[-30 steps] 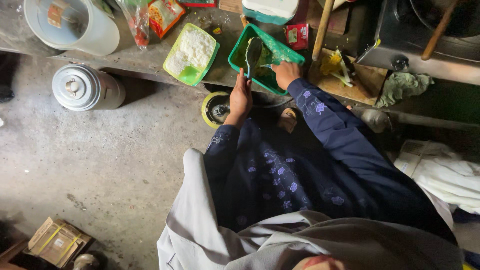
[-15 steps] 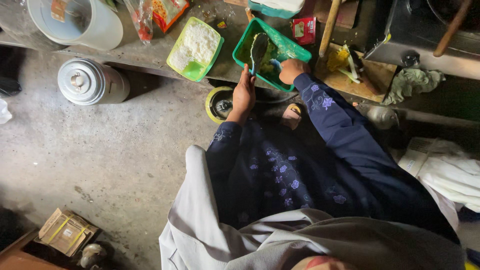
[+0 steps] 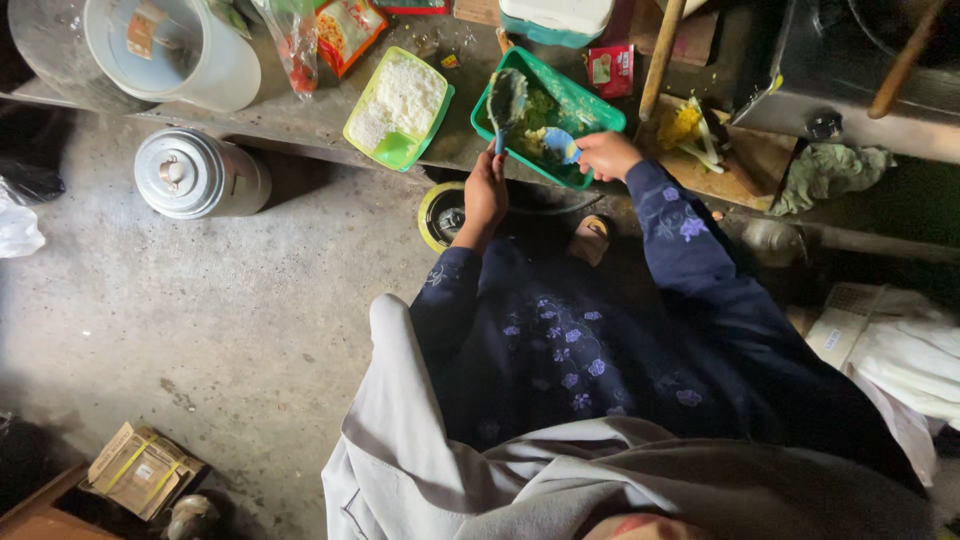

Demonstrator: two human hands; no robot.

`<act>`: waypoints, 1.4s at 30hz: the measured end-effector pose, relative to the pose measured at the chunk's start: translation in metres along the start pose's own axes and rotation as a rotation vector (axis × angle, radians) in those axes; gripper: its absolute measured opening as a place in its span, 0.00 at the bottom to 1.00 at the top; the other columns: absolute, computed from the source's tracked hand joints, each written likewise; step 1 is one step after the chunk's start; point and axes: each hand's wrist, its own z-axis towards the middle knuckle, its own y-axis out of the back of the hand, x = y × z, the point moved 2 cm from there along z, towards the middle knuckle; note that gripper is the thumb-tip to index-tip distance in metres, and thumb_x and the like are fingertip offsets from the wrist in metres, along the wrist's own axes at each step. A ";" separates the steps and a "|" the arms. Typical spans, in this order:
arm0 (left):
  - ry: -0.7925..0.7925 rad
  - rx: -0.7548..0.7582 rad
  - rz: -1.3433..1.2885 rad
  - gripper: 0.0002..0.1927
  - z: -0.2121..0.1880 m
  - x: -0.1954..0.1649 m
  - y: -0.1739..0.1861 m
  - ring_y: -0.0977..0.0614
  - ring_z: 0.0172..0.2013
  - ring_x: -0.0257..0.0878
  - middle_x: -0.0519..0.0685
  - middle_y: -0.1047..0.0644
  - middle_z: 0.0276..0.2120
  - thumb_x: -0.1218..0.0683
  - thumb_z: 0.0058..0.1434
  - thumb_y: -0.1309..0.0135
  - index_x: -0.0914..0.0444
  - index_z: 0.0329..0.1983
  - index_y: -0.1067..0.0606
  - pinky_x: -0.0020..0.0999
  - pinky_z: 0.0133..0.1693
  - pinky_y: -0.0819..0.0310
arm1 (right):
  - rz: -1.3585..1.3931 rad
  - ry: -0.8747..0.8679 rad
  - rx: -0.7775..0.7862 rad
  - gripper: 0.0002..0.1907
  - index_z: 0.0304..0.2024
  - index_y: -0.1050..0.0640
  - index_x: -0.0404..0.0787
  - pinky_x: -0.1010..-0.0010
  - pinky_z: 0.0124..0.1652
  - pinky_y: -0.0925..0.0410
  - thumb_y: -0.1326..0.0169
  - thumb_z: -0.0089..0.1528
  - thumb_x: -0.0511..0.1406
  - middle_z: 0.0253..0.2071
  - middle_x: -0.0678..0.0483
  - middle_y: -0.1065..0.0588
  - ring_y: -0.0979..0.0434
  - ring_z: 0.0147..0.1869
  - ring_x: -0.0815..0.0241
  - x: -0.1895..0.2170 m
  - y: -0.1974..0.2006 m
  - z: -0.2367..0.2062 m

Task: The person sits at a food-stall counter and uses a spatula to scoop yellow batter from a green container, shaping portions and dropping them into a wok of hot oil to fry fritters. They occasionally stir the frying pieces and transfer finished fritters to a basket beside the wok.

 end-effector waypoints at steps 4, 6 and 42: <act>0.225 0.025 0.026 0.14 -0.008 0.008 0.005 0.18 0.32 0.49 0.58 0.20 0.33 0.50 0.76 0.56 0.63 0.54 0.25 0.39 0.37 0.25 | 0.264 0.035 -0.005 0.23 0.62 0.23 0.38 0.74 0.23 0.37 0.47 0.64 0.34 0.34 0.55 0.22 0.31 0.26 0.70 -0.013 0.006 -0.014; 0.262 0.051 -0.162 0.14 -0.014 0.010 0.004 0.21 0.30 0.42 0.55 0.20 0.33 0.50 0.76 0.56 0.64 0.51 0.25 0.35 0.34 0.26 | 0.333 0.042 -0.034 0.24 0.63 0.26 0.37 0.74 0.23 0.37 0.47 0.64 0.34 0.35 0.54 0.22 0.31 0.26 0.69 -0.014 0.009 -0.020; 0.133 0.388 -0.499 0.18 -0.026 -0.042 0.004 0.32 0.27 0.30 0.41 0.30 0.27 0.46 0.75 0.57 0.62 0.52 0.25 0.28 0.30 0.37 | -0.399 0.679 -0.718 0.23 0.62 0.26 0.37 0.51 0.46 0.31 0.49 0.63 0.26 0.45 0.36 0.24 0.24 0.49 0.35 0.017 -0.012 -0.038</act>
